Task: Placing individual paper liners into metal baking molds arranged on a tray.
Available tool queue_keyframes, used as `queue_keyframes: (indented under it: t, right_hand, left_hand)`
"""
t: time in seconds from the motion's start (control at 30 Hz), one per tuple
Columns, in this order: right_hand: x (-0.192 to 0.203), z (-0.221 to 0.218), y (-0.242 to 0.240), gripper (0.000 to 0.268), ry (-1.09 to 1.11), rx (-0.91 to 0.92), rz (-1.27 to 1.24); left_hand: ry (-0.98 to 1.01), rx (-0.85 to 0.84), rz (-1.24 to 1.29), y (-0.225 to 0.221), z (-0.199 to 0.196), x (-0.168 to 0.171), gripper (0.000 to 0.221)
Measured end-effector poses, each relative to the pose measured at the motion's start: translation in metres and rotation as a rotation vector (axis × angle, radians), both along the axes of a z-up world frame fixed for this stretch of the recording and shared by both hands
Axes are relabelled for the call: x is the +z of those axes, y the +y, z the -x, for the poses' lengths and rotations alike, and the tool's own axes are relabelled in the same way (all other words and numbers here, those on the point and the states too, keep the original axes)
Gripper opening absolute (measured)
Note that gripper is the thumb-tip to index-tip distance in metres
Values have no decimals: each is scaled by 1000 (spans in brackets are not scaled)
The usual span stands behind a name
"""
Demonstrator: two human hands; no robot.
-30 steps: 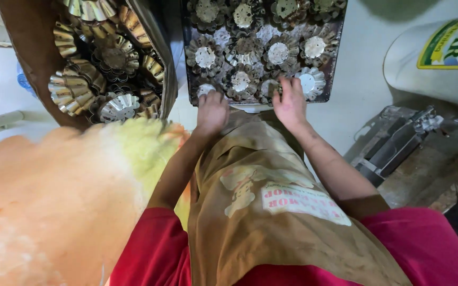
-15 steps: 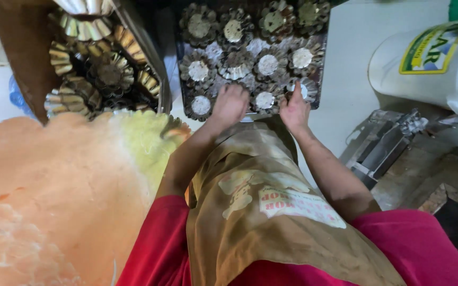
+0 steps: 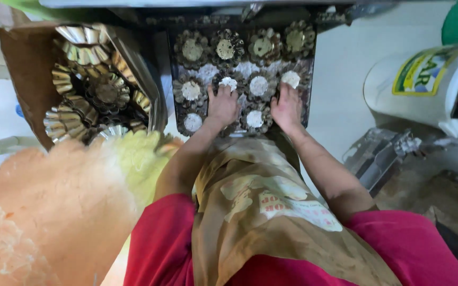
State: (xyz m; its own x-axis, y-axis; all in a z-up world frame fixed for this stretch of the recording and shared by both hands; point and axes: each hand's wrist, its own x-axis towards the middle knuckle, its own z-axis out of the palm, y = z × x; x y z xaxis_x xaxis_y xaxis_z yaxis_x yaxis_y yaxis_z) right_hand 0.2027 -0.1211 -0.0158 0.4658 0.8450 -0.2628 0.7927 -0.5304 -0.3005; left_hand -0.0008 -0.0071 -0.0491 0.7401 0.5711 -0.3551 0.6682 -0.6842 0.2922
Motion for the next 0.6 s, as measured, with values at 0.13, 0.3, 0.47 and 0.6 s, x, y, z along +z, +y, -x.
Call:
queue_keyframes:
  t: [0.13,0.3,0.47,0.6]
  right_hand:
    - [-34,-28,5,55,-25,91,-286]
    - [-10,-50,5,43,1,163,-556]
    - [19,-57,17,43,208,71,-370]
    - [46,-38,29,43,315,-44,-363]
  left_hand:
    - [-2,58,-36,14,-12,25,51]
    - [-721,155,-706,75,-10,158,5]
    - [-314,659,-856,207,41,301,35]
    - [-161,446,-298,262,75,303,32]
